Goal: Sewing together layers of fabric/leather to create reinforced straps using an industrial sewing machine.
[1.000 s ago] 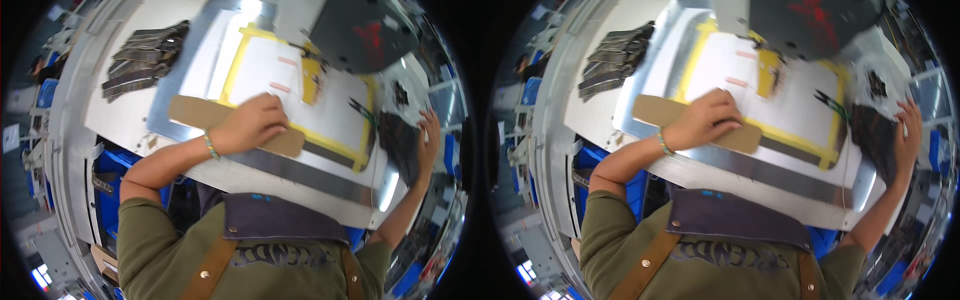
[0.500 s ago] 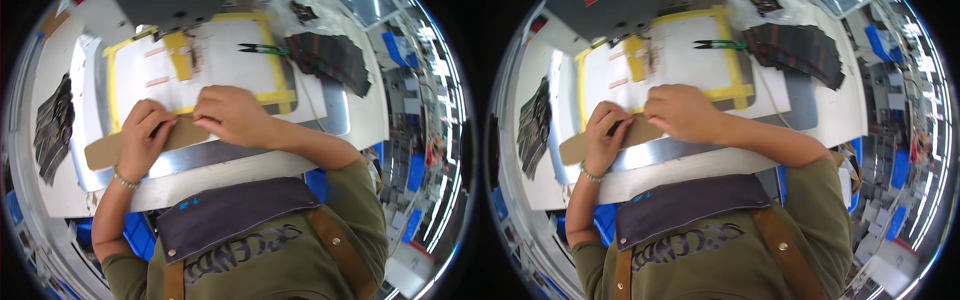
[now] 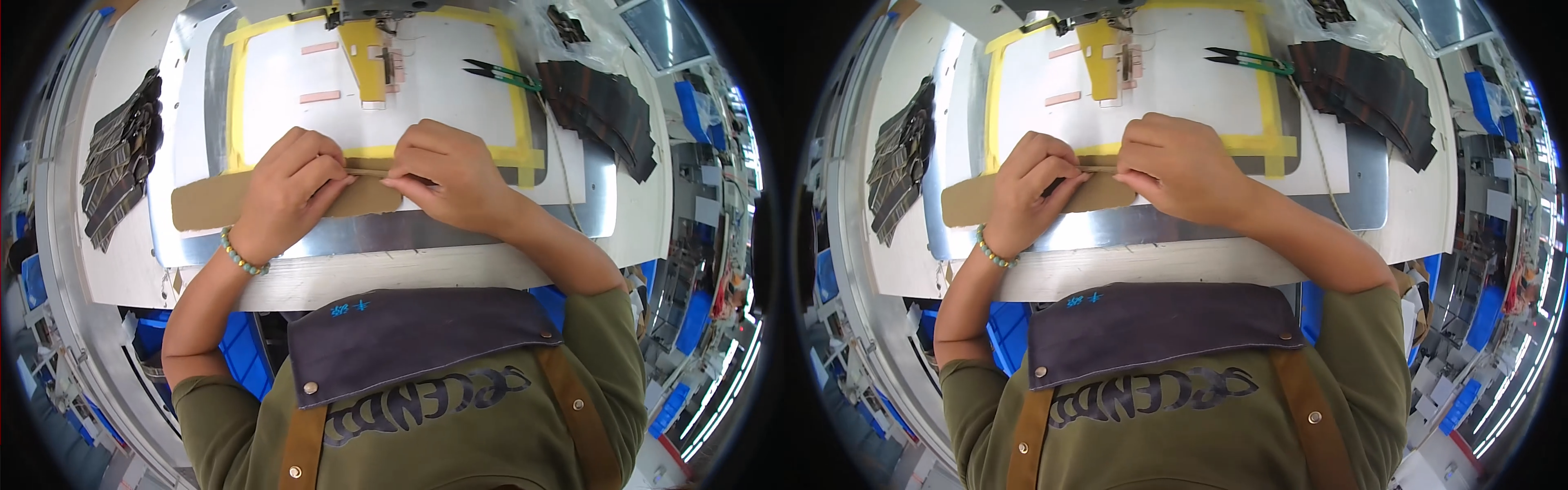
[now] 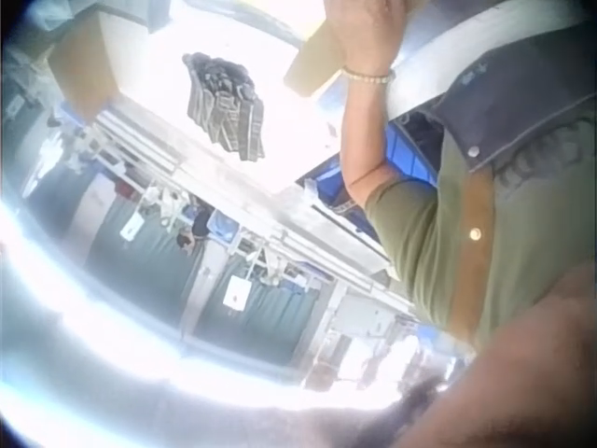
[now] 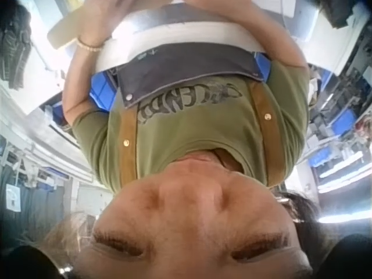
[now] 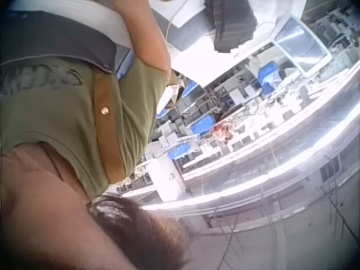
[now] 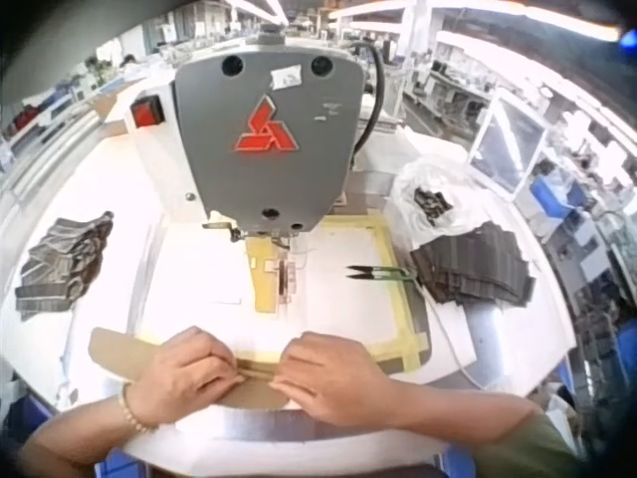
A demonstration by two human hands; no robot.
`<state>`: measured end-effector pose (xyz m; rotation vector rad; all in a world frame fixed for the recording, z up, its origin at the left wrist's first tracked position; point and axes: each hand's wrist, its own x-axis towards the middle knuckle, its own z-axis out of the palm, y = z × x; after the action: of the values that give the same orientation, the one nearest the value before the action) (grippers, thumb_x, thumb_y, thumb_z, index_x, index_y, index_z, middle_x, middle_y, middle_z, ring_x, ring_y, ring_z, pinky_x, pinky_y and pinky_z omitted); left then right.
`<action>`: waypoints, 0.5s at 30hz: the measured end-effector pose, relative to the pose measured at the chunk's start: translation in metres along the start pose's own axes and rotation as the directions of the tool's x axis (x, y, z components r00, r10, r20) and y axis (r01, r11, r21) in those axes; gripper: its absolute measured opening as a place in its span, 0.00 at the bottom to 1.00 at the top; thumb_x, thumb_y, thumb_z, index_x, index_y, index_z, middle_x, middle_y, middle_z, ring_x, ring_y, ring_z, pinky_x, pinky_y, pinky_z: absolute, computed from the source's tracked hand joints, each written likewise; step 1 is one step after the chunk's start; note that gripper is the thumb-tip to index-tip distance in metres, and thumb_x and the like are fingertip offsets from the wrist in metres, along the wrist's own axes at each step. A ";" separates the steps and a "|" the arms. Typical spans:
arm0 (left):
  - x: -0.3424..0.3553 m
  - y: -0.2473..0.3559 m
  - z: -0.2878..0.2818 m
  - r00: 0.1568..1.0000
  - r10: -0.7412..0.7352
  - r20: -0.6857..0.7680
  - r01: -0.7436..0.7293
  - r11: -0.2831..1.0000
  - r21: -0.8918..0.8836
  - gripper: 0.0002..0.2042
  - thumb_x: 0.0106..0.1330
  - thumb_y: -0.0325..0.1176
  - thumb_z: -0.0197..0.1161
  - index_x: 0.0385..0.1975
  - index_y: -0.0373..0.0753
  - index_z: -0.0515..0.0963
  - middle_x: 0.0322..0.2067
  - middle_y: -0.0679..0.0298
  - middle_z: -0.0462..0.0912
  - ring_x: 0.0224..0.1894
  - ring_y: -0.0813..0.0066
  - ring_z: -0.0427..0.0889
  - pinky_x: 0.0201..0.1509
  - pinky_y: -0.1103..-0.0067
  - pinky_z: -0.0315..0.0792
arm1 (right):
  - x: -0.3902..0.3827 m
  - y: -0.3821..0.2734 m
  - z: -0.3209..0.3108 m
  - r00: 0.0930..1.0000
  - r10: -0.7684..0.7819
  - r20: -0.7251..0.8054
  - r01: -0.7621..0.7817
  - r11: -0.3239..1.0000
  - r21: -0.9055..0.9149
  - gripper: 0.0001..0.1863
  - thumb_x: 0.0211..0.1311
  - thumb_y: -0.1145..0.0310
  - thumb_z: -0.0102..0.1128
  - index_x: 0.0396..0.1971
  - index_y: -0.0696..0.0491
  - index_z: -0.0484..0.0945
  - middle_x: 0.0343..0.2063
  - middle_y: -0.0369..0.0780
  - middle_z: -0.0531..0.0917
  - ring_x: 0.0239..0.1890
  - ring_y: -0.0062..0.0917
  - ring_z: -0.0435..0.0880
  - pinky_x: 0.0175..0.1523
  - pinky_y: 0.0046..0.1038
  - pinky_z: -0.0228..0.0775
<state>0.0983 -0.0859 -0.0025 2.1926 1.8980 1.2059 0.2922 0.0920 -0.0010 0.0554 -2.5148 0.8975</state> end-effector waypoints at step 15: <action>-0.006 -0.003 -0.002 0.999 -0.031 0.013 0.031 0.999 -0.020 0.15 0.54 0.20 0.81 0.30 0.39 0.77 0.38 0.62 0.84 0.39 0.62 0.82 0.41 0.70 0.77 | 0.006 0.001 0.005 0.995 -0.094 -0.030 0.093 0.995 -0.037 0.10 0.58 0.69 0.78 0.37 0.51 0.85 0.38 0.34 0.83 0.40 0.32 0.84 0.40 0.33 0.78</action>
<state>0.0951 -0.0912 -0.0054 2.1476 1.8987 1.1982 0.2844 0.0901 -0.0022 0.1454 -2.4763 0.8103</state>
